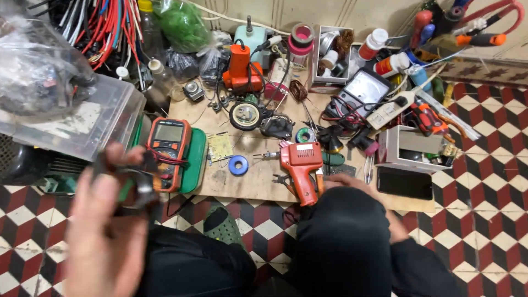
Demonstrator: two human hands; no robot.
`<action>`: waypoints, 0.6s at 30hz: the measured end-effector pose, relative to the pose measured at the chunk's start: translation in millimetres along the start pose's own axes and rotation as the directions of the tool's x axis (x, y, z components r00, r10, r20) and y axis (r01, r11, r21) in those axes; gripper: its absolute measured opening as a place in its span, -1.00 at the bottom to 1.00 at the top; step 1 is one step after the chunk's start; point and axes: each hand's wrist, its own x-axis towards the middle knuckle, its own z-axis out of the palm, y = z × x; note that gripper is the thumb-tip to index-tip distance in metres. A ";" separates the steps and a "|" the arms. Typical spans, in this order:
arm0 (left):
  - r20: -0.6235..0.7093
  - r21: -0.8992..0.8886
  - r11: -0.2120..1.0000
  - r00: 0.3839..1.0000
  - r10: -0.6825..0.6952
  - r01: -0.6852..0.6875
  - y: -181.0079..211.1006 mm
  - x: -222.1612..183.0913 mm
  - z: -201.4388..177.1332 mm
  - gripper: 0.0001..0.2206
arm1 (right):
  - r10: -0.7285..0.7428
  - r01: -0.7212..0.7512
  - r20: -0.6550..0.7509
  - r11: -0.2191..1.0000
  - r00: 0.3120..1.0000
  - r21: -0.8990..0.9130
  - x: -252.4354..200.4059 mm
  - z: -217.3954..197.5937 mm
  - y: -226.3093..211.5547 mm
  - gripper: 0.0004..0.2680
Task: Assembling a small electric motor by fitting a coil into a plastic housing on a cluttered workbench.
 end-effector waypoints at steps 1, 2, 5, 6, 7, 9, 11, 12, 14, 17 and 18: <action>-0.006 0.007 1.000 1.000 0.004 -0.004 -14.4 -4.8 7.8 -0.41 | -0.006 0.006 0.007 1.000 1.000 0.005 15.5 15.6 8.1 -0.61; -0.056 -0.018 0.994 0.992 -0.112 0.111 -28.3 -9.6 15.0 -0.47 | 0.017 -0.019 0.022 0.994 1.000 0.103 29.6 34.8 13.0 -0.65; -0.103 0.015 0.950 0.946 -0.308 0.311 -79.8 -17.5 34.6 -0.43 | 0.078 -0.095 0.060 0.920 0.995 0.380 59.7 88.3 -0.2 -0.74; -0.109 0.079 0.910 0.911 -0.399 0.408 -99.2 -18.3 43.7 -0.33 | 0.101 -0.122 0.068 0.877 0.992 0.464 65.6 100.3 -6.8 -0.76; -0.081 0.084 0.907 0.910 -0.406 0.412 -122.0 -15.4 44.2 -0.33 | 0.136 -0.149 0.064 0.824 0.989 0.546 65.7 99.7 -10.0 -0.77; -0.060 0.091 0.903 0.908 -0.415 0.419 -169.9 -10.4 48.9 -0.55 | 0.198 -0.185 0.062 0.692 0.978 0.698 68.7 107.3 -22.0 -0.76; -0.075 0.167 0.897 0.912 -0.403 0.410 -203.2 -5.0 45.8 -0.53 | 0.253 -0.156 -0.023 0.661 0.967 0.734 36.9 92.7 -50.7 -0.73; -0.114 0.235 0.887 0.917 -0.381 0.398 -219.1 -1.7 42.4 -0.51 | 0.297 -0.132 -0.082 0.635 0.951 0.761 22.2 88.6 -67.0 -0.64; -0.134 0.318 0.865 0.922 -0.364 0.388 -242.3 7.3 36.6 -0.43 | 0.236 -0.089 -0.159 0.779 0.959 0.621 12.4 81.8 -34.9 -0.60; -0.156 0.485 0.806 0.940 -0.303 0.340 -262.1 10.5 35.7 -0.32 | 0.214 -0.033 -0.242 0.810 0.946 0.586 -59.2 52.1 -63.9 -0.65; -0.149 0.563 0.773 0.956 -0.254 0.293 -265.5 10.5 37.5 -0.30 | 0.251 0.012 -0.271 0.713 0.929 0.701 -90.5 38.1 -88.1 -0.75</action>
